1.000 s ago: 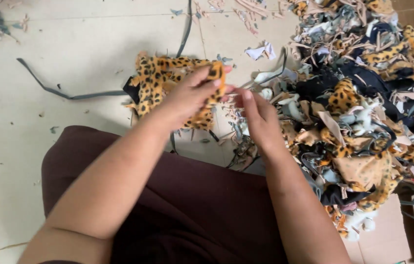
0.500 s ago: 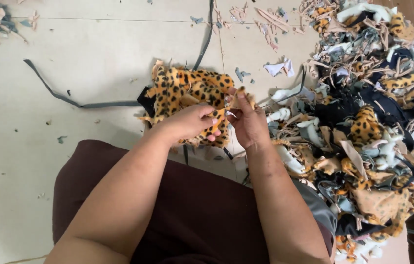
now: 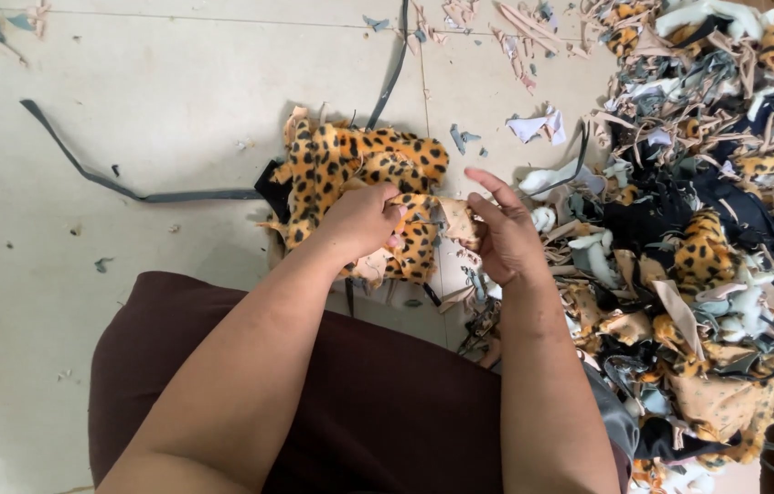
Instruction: The person is collecting small fabric scraps from a pile and stuffing them into a larger piece of fabric to create a bundle.
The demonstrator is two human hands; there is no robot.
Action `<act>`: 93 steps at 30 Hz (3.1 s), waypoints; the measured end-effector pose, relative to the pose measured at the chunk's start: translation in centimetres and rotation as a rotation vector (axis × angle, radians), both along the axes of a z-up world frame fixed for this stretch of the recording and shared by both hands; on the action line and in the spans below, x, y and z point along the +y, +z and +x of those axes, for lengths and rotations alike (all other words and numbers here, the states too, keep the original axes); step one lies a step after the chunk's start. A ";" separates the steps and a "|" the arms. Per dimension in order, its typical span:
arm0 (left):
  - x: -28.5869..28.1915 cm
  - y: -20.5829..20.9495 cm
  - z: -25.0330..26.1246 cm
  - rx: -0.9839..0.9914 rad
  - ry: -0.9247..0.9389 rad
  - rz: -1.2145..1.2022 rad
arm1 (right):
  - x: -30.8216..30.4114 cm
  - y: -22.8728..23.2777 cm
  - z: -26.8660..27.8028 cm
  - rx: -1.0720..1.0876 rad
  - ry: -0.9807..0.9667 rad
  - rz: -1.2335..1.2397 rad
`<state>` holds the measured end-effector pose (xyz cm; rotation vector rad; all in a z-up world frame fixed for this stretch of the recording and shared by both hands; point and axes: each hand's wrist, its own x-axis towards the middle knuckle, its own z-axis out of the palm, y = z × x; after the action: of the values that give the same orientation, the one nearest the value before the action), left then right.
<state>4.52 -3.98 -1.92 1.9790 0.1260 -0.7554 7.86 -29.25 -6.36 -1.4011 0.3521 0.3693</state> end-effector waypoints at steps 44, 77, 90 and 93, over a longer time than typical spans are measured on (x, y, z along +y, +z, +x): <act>0.9 -0.2 0.6 -0.065 0.309 -0.231 | 4.6 -2.0 -0.3 -0.133 0.091 -0.355; 1.4 0.6 -1.0 -0.142 0.019 0.425 | 7.8 -1.7 -3.2 -0.806 0.569 -1.217; 2.0 2.9 -1.9 -0.427 -0.189 0.331 | 7.0 -2.1 -2.3 -0.620 0.608 -0.998; 4.2 5.8 -2.2 -0.367 0.061 0.240 | 6.6 -2.5 -2.1 -0.691 0.466 -0.947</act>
<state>2.35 0.24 3.87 2.2973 0.0599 -0.3395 5.73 -22.64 -8.87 -2.4345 -0.4518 0.0505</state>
